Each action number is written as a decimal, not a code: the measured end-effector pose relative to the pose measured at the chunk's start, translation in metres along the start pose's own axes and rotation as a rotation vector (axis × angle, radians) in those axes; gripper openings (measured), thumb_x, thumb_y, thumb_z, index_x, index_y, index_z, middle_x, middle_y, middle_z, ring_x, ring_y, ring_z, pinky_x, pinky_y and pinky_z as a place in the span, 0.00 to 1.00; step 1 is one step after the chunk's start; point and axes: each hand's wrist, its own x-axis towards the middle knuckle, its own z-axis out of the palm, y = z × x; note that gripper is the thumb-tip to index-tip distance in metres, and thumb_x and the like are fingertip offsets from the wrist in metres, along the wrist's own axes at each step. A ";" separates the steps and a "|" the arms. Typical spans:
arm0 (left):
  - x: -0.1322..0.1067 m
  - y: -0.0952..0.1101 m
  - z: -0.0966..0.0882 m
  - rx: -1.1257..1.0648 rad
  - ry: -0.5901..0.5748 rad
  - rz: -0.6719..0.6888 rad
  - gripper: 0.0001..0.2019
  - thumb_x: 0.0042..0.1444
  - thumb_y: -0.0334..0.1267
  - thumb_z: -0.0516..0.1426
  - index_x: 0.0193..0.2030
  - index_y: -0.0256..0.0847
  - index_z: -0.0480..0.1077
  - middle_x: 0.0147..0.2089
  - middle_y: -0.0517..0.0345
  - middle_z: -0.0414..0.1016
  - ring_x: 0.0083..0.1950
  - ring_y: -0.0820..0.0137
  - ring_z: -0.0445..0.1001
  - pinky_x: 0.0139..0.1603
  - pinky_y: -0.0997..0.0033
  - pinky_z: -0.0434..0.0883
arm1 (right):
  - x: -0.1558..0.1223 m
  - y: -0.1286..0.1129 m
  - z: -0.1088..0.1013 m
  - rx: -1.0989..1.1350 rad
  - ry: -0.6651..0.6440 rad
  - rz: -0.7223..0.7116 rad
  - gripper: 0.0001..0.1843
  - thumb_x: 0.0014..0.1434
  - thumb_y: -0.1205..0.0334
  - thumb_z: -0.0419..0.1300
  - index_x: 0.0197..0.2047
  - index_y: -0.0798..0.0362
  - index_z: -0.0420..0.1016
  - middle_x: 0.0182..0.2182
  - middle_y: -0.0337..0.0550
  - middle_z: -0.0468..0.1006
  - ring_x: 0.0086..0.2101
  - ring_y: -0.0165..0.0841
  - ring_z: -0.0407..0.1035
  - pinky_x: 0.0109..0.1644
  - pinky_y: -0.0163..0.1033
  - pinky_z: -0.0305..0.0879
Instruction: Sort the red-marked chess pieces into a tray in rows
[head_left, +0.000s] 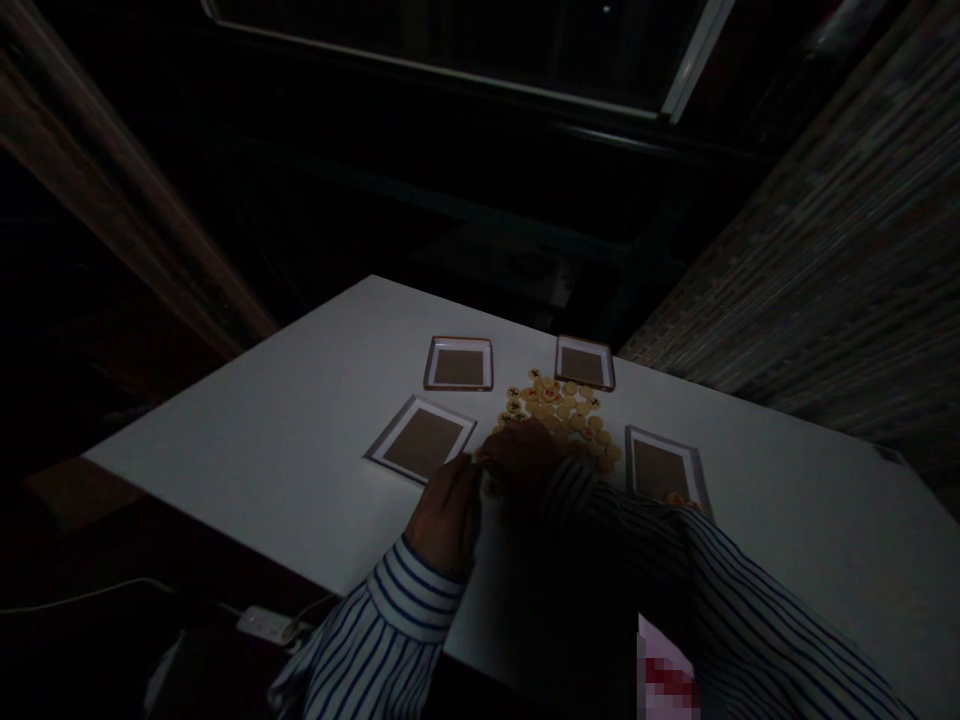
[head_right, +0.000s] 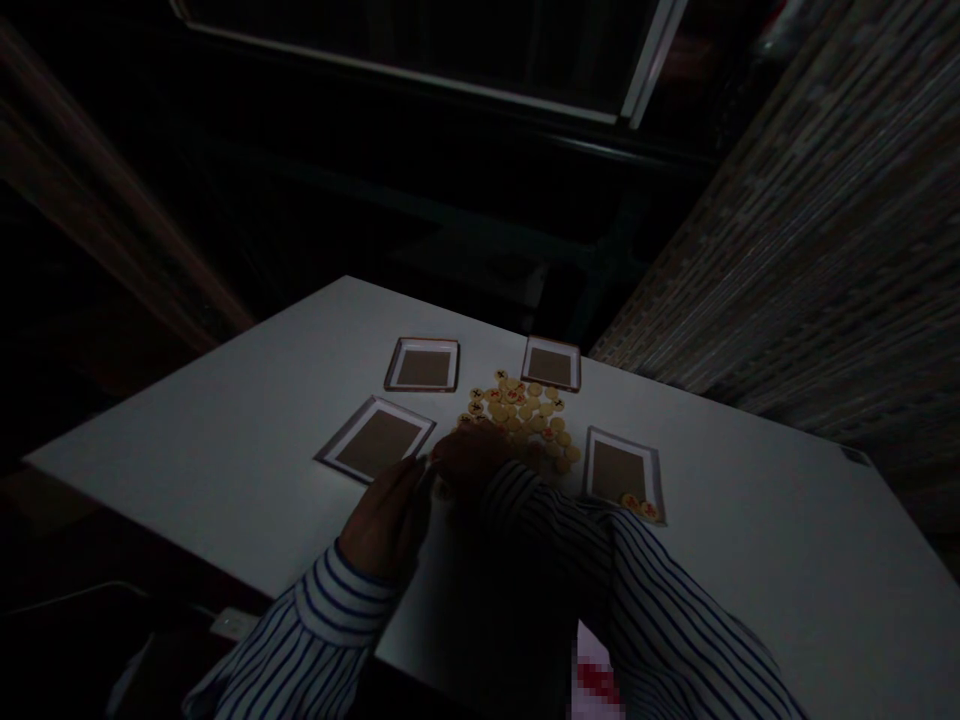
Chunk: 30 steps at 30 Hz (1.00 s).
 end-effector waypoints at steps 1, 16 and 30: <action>0.001 -0.002 -0.001 0.005 0.002 0.001 0.21 0.57 0.31 0.46 0.58 0.37 0.59 0.55 0.41 0.66 0.55 0.59 0.66 0.53 0.56 0.69 | 0.001 -0.001 0.001 0.002 0.005 -0.005 0.14 0.60 0.59 0.50 0.38 0.53 0.75 0.36 0.46 0.77 0.38 0.34 0.66 0.40 0.37 0.55; 0.000 -0.032 0.014 0.010 0.051 -0.074 0.18 0.54 0.28 0.46 0.50 0.36 0.66 0.52 0.43 0.68 0.54 0.60 0.66 0.53 0.57 0.69 | -0.002 0.034 0.002 -0.013 0.074 0.130 0.17 0.57 0.52 0.50 0.38 0.53 0.73 0.40 0.47 0.75 0.42 0.40 0.63 0.44 0.43 0.52; 0.001 -0.047 0.008 0.128 0.055 -0.112 0.16 0.54 0.29 0.47 0.49 0.36 0.66 0.51 0.43 0.67 0.53 0.59 0.66 0.51 0.56 0.69 | 0.020 0.013 0.012 0.046 0.140 0.026 0.13 0.59 0.56 0.50 0.39 0.50 0.73 0.39 0.43 0.78 0.43 0.37 0.64 0.43 0.43 0.51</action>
